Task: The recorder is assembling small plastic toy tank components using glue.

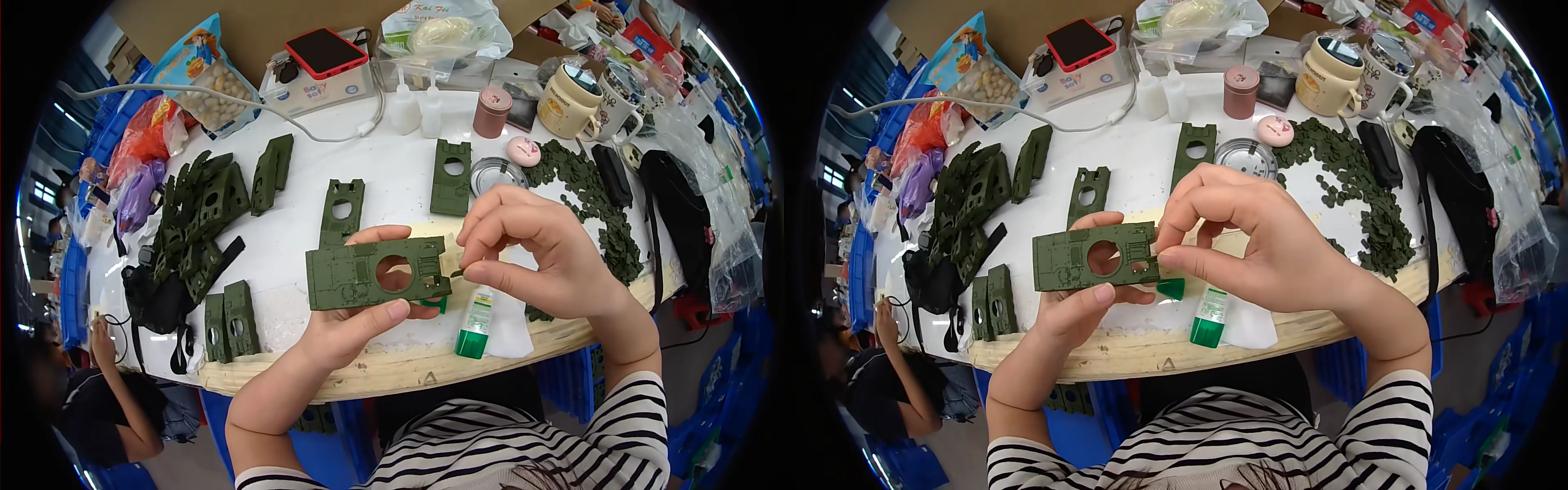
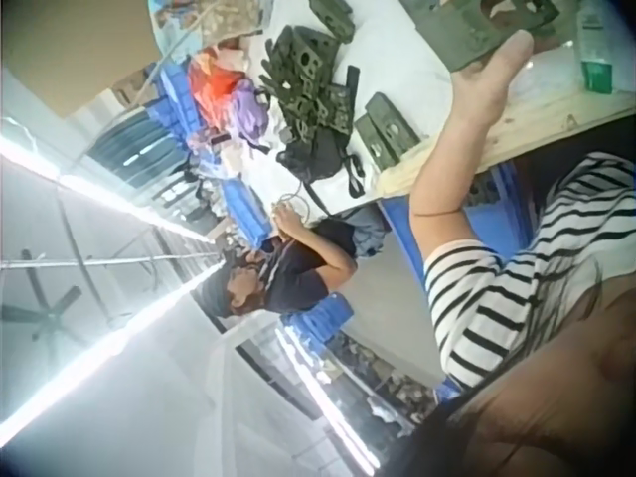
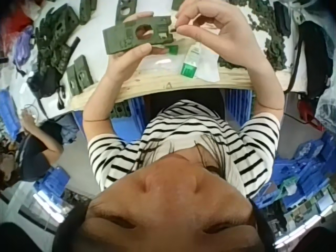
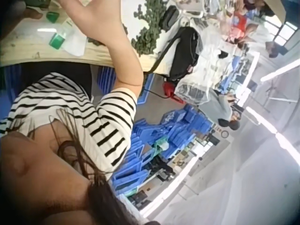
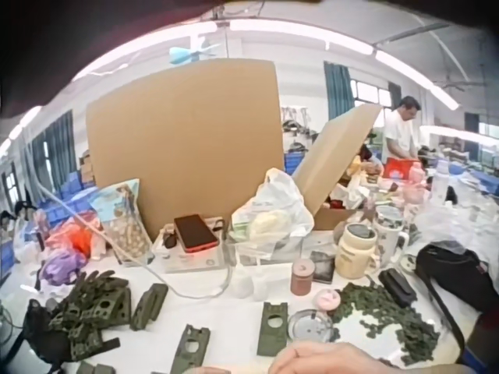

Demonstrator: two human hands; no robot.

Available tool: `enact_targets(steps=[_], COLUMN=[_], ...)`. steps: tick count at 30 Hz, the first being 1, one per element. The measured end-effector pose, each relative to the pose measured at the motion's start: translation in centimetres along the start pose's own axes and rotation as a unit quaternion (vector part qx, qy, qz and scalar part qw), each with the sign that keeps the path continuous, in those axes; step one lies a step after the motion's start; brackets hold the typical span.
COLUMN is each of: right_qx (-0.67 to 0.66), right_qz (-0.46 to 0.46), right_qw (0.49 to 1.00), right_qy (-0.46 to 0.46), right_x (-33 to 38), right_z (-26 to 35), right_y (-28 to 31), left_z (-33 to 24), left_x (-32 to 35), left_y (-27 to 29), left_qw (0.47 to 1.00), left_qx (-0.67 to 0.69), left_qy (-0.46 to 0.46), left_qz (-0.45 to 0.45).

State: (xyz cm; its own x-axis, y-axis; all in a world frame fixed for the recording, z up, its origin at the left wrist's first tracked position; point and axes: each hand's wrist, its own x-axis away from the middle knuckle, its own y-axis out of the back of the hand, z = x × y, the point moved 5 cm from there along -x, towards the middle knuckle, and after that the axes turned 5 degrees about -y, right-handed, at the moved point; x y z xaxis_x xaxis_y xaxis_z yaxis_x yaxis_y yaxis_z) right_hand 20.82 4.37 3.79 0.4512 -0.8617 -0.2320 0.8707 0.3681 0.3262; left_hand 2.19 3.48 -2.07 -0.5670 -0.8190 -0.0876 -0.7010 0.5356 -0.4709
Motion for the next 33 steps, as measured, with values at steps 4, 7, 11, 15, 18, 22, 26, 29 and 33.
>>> enact_targets(steps=[4,7,11,15,18,22,26,29,33], right_qx=[-0.003,0.046,0.049,0.04,0.042,0.055,0.056,0.058,0.058], right_qz=[0.012,0.011,0.004,0.011,0.016,0.016,0.015,0.013,0.01], right_qw=[1.0,0.999,0.999,0.999,0.999,0.998,0.998,0.998,0.998], right_qy=[-0.003,0.027,0.023,0.011,0.008,0.02,0.02,0.023,0.025], right_x=[0.0,0.0,0.0,0.0,0.0,0.0,0.0,0.0,0.1], right_z=[-0.6,-0.6,-0.7,-0.8,-0.9,-0.9,-0.9,-1.0,-1.1], right_y=[-0.8,-1.1,-1.4,-1.6,-1.7,-1.7,-1.7,-1.8,-1.8], left_z=[0.2,0.1,0.2,0.2,0.2,0.3,0.4,0.5,0.5], left_x=[0.1,0.0,-0.1,0.0,0.0,-0.1,-0.1,0.0,0.0], left_y=[0.1,0.0,-0.2,-0.1,-0.1,-0.1,-0.1,0.0,0.0], left_qw=[1.0,1.0,0.997,0.997,0.998,0.998,0.998,0.998,0.998], left_qx=[0.005,0.014,-0.021,-0.033,-0.039,-0.035,-0.037,-0.042,-0.044], left_qy=[0.014,0.022,0.046,0.039,0.035,0.035,0.029,0.026,0.029], left_qz=[-0.009,-0.008,-0.062,-0.052,-0.041,-0.039,-0.033,-0.031,-0.032])
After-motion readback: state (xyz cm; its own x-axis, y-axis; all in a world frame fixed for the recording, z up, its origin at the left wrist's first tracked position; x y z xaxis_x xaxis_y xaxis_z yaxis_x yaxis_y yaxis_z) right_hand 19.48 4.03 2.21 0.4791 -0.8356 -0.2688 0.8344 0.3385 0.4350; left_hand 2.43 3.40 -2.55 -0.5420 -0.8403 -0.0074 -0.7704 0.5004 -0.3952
